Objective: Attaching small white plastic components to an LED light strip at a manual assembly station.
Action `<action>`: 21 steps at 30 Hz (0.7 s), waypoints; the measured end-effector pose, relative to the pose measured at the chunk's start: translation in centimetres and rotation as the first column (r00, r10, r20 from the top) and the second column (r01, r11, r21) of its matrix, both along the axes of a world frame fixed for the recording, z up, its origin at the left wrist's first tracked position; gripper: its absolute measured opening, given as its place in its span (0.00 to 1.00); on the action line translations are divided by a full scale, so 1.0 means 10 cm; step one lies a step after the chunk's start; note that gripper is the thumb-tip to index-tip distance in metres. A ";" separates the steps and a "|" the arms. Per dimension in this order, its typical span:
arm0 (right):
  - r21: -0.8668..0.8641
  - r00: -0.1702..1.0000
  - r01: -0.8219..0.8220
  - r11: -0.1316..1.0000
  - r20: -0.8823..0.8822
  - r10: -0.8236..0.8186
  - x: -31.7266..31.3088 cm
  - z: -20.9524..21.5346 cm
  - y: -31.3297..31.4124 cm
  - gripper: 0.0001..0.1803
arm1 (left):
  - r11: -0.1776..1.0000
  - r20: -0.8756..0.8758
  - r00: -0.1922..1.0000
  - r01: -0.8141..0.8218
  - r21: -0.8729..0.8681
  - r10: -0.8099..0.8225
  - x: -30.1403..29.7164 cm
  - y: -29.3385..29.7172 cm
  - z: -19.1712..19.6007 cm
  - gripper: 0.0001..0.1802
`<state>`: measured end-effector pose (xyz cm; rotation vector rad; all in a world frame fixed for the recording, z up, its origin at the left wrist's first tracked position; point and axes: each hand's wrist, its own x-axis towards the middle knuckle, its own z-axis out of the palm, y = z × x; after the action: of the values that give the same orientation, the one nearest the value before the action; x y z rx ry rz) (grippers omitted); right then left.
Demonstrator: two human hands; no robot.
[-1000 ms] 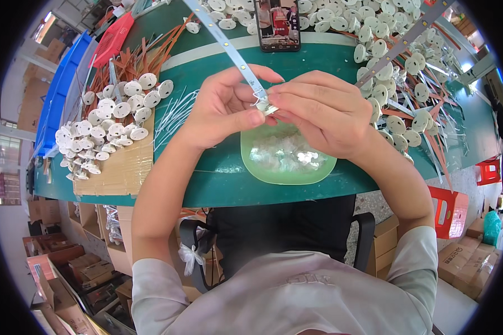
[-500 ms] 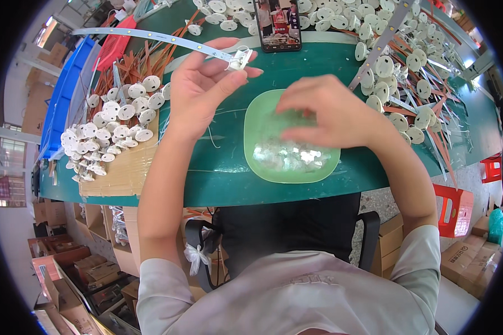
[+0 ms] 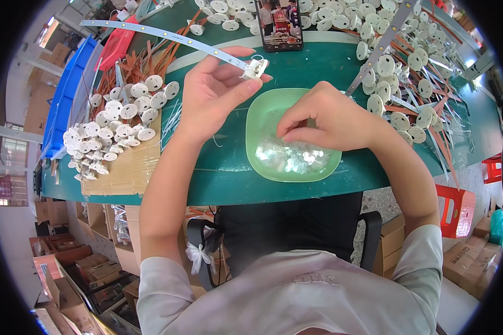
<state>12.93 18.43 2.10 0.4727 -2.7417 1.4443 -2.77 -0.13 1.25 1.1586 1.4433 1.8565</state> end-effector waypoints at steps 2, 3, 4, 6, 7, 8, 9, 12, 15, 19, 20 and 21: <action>0.000 1.000 0.010 1.000 -0.025 -0.010 -0.01 0.01 0.00 0.04 | 1.000 0.006 1.000 0.010 0.011 -0.011 0.00 0.00 0.00 0.26; 0.001 0.999 0.019 1.000 -0.043 -0.019 -0.02 0.00 0.00 0.04 | 1.000 0.005 1.000 0.012 0.011 -0.012 0.01 0.00 0.00 0.26; 0.001 0.999 0.021 1.000 -0.044 -0.021 -0.02 -0.01 0.00 0.04 | 1.000 -0.002 1.000 0.012 0.005 -0.012 0.02 0.00 0.01 0.27; -0.061 0.983 0.020 0.998 -0.183 -0.031 -0.02 -0.02 0.01 0.03 | 1.000 -0.011 1.000 0.012 0.000 -0.012 0.02 0.00 0.01 0.27; -0.061 0.982 0.020 0.998 -0.185 -0.031 -0.02 -0.02 0.01 0.03 | 1.000 -0.012 1.000 0.022 0.019 -0.022 0.02 0.00 0.00 0.27; -0.114 0.974 0.107 0.988 -0.186 -0.127 -0.02 0.00 0.00 0.03 | 0.999 -0.013 0.999 0.032 0.038 -0.031 0.02 0.00 0.00 0.27; -0.166 0.958 0.192 0.967 -0.180 -0.222 -0.02 0.00 0.00 0.03 | 0.999 -0.014 0.999 0.032 0.039 -0.031 0.02 -0.01 -0.01 0.27; -0.458 0.914 0.353 0.816 -0.018 -0.406 -0.03 -0.02 0.00 0.04 | 0.993 -0.003 0.996 0.094 0.073 -0.094 0.03 -0.02 -0.01 0.26; -0.540 0.856 0.423 0.728 -0.025 -0.516 -0.03 0.03 -0.04 0.05 | 0.978 -0.074 0.980 0.193 0.081 -0.187 0.04 -0.02 -0.04 0.27; -0.552 0.861 0.428 0.716 0.007 -0.509 -0.02 0.04 -0.05 0.06 | 0.961 -0.072 0.963 0.265 0.083 -0.260 0.08 0.00 -0.09 0.29; -0.528 0.866 0.431 0.732 0.013 -0.501 -0.01 0.05 -0.06 0.06 | 0.960 -0.080 0.961 0.270 0.070 -0.264 0.10 0.00 -0.10 0.29; -0.503 0.870 0.435 0.747 0.020 -0.493 -0.01 0.04 -0.07 0.07 | 0.960 -0.086 0.959 0.276 0.056 -0.270 0.10 0.00 -0.10 0.29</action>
<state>12.85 17.73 2.52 -0.1432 -2.0501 1.7908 -1.74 -0.17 0.21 1.4000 1.1971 1.6952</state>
